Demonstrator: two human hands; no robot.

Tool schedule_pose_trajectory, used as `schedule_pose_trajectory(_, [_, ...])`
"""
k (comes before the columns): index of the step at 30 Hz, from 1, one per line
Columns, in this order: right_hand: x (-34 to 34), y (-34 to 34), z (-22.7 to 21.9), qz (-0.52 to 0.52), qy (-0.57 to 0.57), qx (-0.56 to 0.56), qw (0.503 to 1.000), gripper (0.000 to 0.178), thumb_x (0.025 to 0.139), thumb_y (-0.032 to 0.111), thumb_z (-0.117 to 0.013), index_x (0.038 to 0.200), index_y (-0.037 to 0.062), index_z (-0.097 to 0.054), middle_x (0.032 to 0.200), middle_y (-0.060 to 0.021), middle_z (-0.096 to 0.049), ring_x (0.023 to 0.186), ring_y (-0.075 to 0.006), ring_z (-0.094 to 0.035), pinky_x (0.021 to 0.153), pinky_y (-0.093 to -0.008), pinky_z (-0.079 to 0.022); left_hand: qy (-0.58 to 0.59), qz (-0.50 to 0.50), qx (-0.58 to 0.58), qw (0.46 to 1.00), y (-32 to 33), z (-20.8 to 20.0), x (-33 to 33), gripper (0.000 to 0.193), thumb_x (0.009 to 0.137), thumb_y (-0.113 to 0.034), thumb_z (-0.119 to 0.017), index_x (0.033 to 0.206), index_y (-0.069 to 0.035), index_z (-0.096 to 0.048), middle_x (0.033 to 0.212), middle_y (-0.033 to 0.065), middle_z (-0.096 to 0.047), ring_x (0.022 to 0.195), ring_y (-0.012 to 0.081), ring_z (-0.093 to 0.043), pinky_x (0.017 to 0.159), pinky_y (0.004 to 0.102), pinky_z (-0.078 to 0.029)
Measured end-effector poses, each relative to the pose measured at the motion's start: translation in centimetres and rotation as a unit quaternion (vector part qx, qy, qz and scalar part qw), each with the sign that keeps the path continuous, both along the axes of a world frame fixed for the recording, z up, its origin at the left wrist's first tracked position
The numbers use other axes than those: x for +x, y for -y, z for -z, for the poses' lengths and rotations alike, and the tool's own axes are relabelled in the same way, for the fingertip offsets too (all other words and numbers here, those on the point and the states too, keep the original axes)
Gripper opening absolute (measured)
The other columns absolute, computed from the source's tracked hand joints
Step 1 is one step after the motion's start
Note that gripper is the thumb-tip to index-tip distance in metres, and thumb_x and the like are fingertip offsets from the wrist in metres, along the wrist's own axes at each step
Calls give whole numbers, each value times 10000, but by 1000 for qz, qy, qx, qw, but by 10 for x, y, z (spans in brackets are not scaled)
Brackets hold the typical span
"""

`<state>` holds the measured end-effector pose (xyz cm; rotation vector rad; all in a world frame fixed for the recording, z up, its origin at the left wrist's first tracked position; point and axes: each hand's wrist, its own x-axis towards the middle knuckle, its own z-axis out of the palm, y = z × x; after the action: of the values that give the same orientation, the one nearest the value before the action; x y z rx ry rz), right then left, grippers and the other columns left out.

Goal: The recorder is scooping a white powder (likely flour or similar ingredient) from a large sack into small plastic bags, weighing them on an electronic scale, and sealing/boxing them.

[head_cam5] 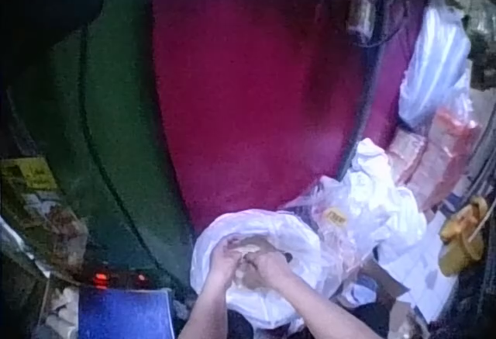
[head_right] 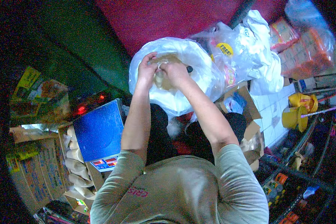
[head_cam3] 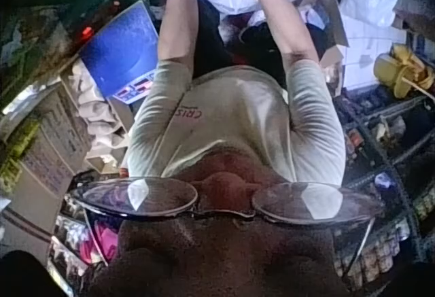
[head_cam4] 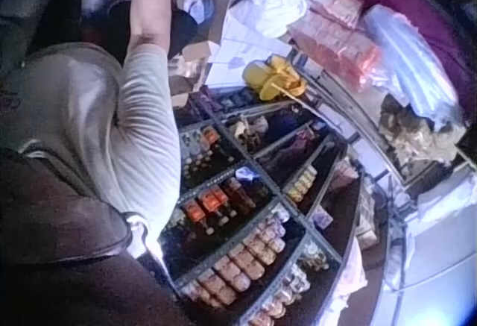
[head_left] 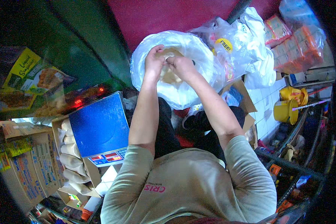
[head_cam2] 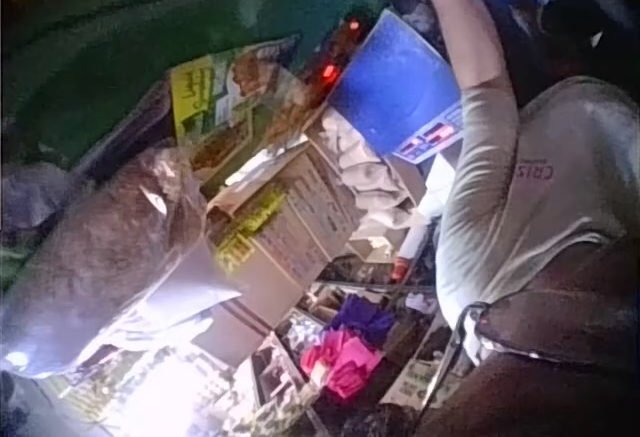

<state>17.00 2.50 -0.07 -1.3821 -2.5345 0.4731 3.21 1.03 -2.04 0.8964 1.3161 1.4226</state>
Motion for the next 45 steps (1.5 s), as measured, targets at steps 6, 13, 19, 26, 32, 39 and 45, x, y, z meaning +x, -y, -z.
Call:
schedule_pose_trajectory(6, [4, 1, 12, -79, -36, 170, 982, 114, 798, 160, -598, 885, 184, -667, 703, -48, -612, 717, -252, -611, 680, -409, -409, -92, -34, -37, 994, -3, 17, -10, 378, 746, -128, -654, 1110, -47, -589, 956, 82, -605, 762, 153, -571, 657, 267, -467])
schedule_pose_trajectory(13, [18, 10, 5, -111, 43, 110, 987, 169, 750, 121, -545, 858, 178, -661, 743, -49, -604, 789, -247, -630, 830, -477, -410, -366, 45, -106, 923, 2, 19, -14, 288, 758, -267, -674, 940, -48, -631, 874, 154, -665, 823, 271, -637, 733, 361, -486])
schedule_pose_trajectory(19, [31, 20, -8, -104, 33, 111, 988, 123, 733, 136, -557, 808, 170, -648, 744, -40, -606, 775, -248, -623, 777, -435, -400, -364, -7, -13, 931, 11, 7, -2, 235, 832, -267, -590, 911, -48, -626, 837, 175, -660, 804, 331, -648, 736, 404, -491])
schedule_pose_trajectory(26, [39, 22, -9, -101, 30, 124, 987, 89, 745, 150, -553, 783, 161, -633, 732, -43, -603, 755, -248, -614, 751, -424, -384, -511, -13, 44, 858, 9, 0, 19, 160, 868, -153, -527, 963, -57, -613, 853, 204, -652, 812, 375, -635, 738, 448, -494])
schedule_pose_trajectory(32, [48, 15, -4, -75, 5, 143, 987, 59, 743, 144, -563, 764, 157, -616, 733, -38, -589, 765, -236, -607, 739, -412, -367, -414, -11, 60, 908, 17, 3, 23, 154, 870, -159, -503, 906, -34, -585, 887, 223, -633, 850, 393, -613, 765, 482, -472])
schedule_pose_trajectory(39, [42, 3, -11, -104, 25, 151, 983, 72, 719, 118, -578, 770, 156, -614, 735, -33, -551, 736, -226, -580, 732, -380, -342, -367, -21, 59, 928, 4, 3, 15, 173, 858, -153, -523, 930, -18, -604, 868, 225, -637, 837, 393, -617, 748, 464, -481])
schedule_pose_trajectory(45, [52, 12, -46, -53, -28, 159, 985, 121, 749, 159, -617, 858, 122, -653, 796, -58, -598, 799, -252, -601, 754, -401, -383, -319, -20, 38, 947, 14, -7, 18, 152, 838, -126, -540, 928, -37, -625, 861, 205, -652, 832, 352, -640, 750, 423, -493])
